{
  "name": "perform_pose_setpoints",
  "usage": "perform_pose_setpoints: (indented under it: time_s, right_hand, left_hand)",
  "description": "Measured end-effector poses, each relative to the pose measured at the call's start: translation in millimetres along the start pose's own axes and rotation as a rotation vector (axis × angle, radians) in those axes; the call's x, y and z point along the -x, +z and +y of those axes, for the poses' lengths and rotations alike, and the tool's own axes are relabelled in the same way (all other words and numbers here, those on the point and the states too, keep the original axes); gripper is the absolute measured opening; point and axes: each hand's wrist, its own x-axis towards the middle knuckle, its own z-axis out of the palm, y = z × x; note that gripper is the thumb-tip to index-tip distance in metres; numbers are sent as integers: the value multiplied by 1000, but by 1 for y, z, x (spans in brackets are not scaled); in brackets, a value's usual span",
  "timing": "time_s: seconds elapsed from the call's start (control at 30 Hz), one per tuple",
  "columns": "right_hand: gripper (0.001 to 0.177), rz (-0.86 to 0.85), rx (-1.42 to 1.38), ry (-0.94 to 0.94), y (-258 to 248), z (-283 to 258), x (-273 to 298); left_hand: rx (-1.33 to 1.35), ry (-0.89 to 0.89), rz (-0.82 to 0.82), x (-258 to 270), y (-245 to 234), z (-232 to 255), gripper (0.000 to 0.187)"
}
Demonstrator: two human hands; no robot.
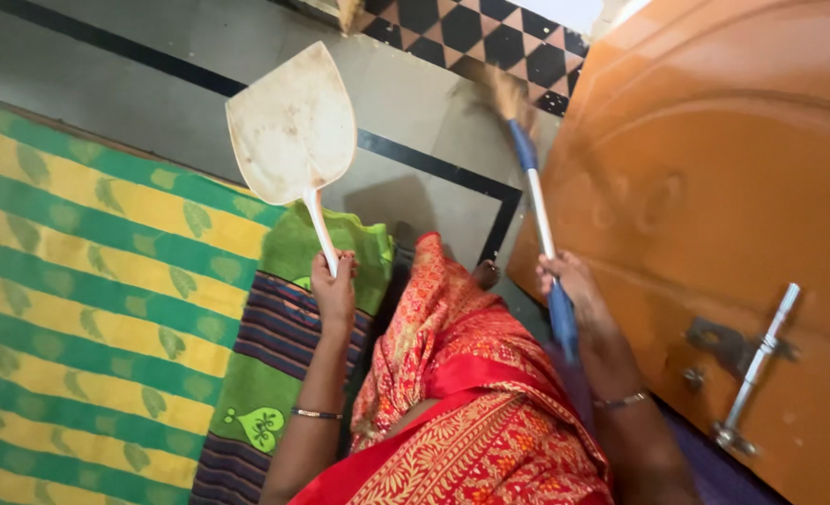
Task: The person sweeps the floor and surfaces throughout the room using a broom and a dustpan.
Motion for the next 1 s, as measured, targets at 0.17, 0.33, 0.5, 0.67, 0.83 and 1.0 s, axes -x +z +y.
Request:
perform_pose_setpoints:
  time_s: [0.17,0.33,0.5,0.67,0.83,1.0]
  right_hand:
    - [26,-213,69,198,35,-14,83]
    - [39,-509,-352,662,49,-61,107]
    - [24,-760,-502,783,65,-27,-10]
    - [14,-369,-816,820,45,-44,-94]
    - [14,-336,-386,332,60,-95,-112]
    - [6,-25,67,322,162,-96,-81]
  left_hand:
    - [-25,30,36,-33,-14,29,10]
    - [-3,77,127,-50,-36,34,8]
    - [140,54,230,-52,-44,28,6]
    - [211,49,316,-37,-56,24,7]
    - [178,89,434,-15,-74,13,7]
    - [258,32,570,-9,-64,-1,11]
